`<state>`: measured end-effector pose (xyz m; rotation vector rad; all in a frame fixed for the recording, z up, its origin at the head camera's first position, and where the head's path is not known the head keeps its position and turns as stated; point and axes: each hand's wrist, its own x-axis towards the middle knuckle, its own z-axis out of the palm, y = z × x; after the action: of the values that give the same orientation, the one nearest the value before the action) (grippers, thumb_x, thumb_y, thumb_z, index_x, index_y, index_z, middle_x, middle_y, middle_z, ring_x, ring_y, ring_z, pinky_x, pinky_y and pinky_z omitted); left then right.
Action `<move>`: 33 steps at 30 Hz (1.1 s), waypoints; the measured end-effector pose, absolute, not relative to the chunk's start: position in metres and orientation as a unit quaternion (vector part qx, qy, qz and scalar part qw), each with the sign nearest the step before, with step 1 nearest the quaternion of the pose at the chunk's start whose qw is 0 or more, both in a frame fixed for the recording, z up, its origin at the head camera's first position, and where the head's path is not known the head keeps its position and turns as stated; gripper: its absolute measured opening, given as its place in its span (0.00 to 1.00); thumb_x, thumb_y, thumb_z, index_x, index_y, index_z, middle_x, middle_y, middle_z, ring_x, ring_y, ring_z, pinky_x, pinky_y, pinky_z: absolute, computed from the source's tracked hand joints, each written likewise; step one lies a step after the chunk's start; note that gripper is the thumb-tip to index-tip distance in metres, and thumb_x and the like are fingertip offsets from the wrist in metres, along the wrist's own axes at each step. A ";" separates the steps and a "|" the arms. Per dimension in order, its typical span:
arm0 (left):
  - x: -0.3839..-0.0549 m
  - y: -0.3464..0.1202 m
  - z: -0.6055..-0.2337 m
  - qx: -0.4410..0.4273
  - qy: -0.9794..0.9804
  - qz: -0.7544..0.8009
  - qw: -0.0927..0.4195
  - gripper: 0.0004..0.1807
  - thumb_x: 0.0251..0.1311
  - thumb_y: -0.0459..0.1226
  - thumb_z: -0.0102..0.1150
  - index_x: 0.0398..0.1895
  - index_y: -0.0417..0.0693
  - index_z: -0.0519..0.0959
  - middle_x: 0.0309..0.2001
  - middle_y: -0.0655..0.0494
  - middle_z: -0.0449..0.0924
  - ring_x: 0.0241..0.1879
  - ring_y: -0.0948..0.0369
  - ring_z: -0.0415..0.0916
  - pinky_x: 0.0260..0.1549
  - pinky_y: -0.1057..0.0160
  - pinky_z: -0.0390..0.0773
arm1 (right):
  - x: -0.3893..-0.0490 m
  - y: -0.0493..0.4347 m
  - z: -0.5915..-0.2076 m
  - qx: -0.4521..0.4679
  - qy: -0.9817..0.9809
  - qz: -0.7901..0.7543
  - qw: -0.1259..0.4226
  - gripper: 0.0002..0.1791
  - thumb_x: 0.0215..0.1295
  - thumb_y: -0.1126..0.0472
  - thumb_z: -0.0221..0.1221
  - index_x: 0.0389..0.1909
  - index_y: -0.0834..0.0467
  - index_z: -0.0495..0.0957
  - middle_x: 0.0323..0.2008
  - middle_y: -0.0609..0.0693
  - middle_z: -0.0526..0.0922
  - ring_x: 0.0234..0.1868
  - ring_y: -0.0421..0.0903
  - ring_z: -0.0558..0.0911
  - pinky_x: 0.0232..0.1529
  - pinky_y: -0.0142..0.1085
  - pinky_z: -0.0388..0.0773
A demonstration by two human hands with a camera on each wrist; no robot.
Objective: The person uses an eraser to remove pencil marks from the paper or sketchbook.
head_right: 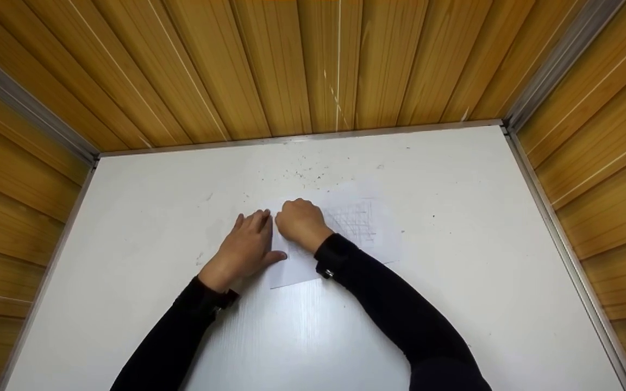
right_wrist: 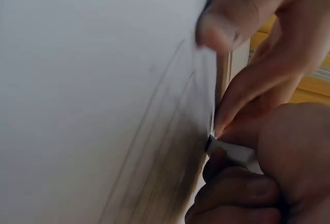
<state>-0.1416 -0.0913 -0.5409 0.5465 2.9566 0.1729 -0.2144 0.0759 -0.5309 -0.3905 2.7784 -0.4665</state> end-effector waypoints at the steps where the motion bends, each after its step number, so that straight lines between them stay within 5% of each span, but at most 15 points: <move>1: -0.142 -0.090 -0.541 0.179 0.980 0.053 0.069 0.60 0.69 0.69 0.63 0.85 0.29 0.61 0.83 0.38 0.65 0.85 0.45 0.61 0.86 0.35 0.59 | -0.216 0.086 -0.532 -0.133 0.967 -0.164 0.141 0.26 0.83 0.49 0.50 0.45 0.68 0.87 0.46 0.68 0.89 0.49 0.66 0.88 0.52 0.59 0.88; 5: -0.142 -0.088 -0.539 0.175 0.980 0.039 0.085 0.61 0.70 0.70 0.60 0.86 0.30 0.59 0.85 0.38 0.62 0.87 0.45 0.59 0.87 0.36 0.57 | -0.224 0.146 -0.527 -0.098 0.967 -0.190 0.139 0.28 0.83 0.49 0.49 0.49 0.70 0.85 0.48 0.70 0.88 0.50 0.68 0.87 0.56 0.62 0.85; 10: -0.142 -0.090 -0.539 0.180 0.980 0.028 0.086 0.60 0.70 0.70 0.60 0.85 0.30 0.60 0.85 0.39 0.62 0.87 0.46 0.59 0.87 0.36 0.58 | -0.230 0.225 -0.519 -0.025 0.965 -0.205 0.162 0.33 0.83 0.48 0.47 0.65 0.74 0.80 0.64 0.77 0.82 0.63 0.73 0.82 0.68 0.67 0.79; 13: -0.144 -0.091 -0.540 0.177 0.980 0.025 0.083 0.60 0.70 0.70 0.61 0.85 0.30 0.61 0.84 0.39 0.63 0.86 0.46 0.59 0.87 0.37 0.58 | -0.232 0.251 -0.516 -0.007 0.965 -0.200 0.170 0.35 0.82 0.48 0.46 0.67 0.76 0.78 0.65 0.78 0.80 0.61 0.71 0.81 0.65 0.65 0.80; 16: -0.145 -0.091 -0.542 0.175 0.981 0.028 0.084 0.61 0.70 0.70 0.61 0.85 0.30 0.60 0.85 0.39 0.62 0.86 0.46 0.59 0.87 0.37 0.57 | -0.232 0.258 -0.514 -0.007 0.967 -0.191 0.166 0.33 0.82 0.49 0.46 0.60 0.77 0.80 0.56 0.77 0.83 0.50 0.66 0.80 0.54 0.60 0.81; 19: -0.144 -0.090 -0.543 0.178 0.979 0.031 0.089 0.61 0.70 0.70 0.60 0.86 0.29 0.59 0.85 0.38 0.62 0.87 0.45 0.59 0.87 0.36 0.57 | -0.230 0.249 -0.516 -0.009 0.970 -0.188 0.155 0.32 0.83 0.49 0.45 0.57 0.77 0.81 0.52 0.75 0.84 0.47 0.65 0.80 0.52 0.59 0.81; 25: -0.141 -0.091 -0.543 0.179 0.980 0.026 0.087 0.62 0.69 0.71 0.60 0.85 0.29 0.60 0.85 0.38 0.62 0.86 0.45 0.59 0.86 0.36 0.58 | -0.219 0.184 -0.522 -0.041 0.960 -0.224 0.165 0.33 0.86 0.47 0.46 0.67 0.72 0.79 0.64 0.74 0.83 0.66 0.71 0.82 0.72 0.64 0.78; 33: -0.144 -0.094 -0.542 0.186 0.979 0.043 0.069 0.61 0.69 0.70 0.62 0.84 0.29 0.61 0.83 0.37 0.64 0.85 0.44 0.61 0.85 0.35 0.60 | -0.214 0.089 -0.529 -0.120 0.962 -0.197 0.144 0.29 0.84 0.47 0.50 0.53 0.68 0.86 0.52 0.68 0.89 0.56 0.67 0.87 0.60 0.60 0.85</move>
<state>-0.1436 -0.0939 -0.5422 0.5599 2.9480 0.1280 -0.2144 0.0892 -0.5291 -0.3470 2.7738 -0.5689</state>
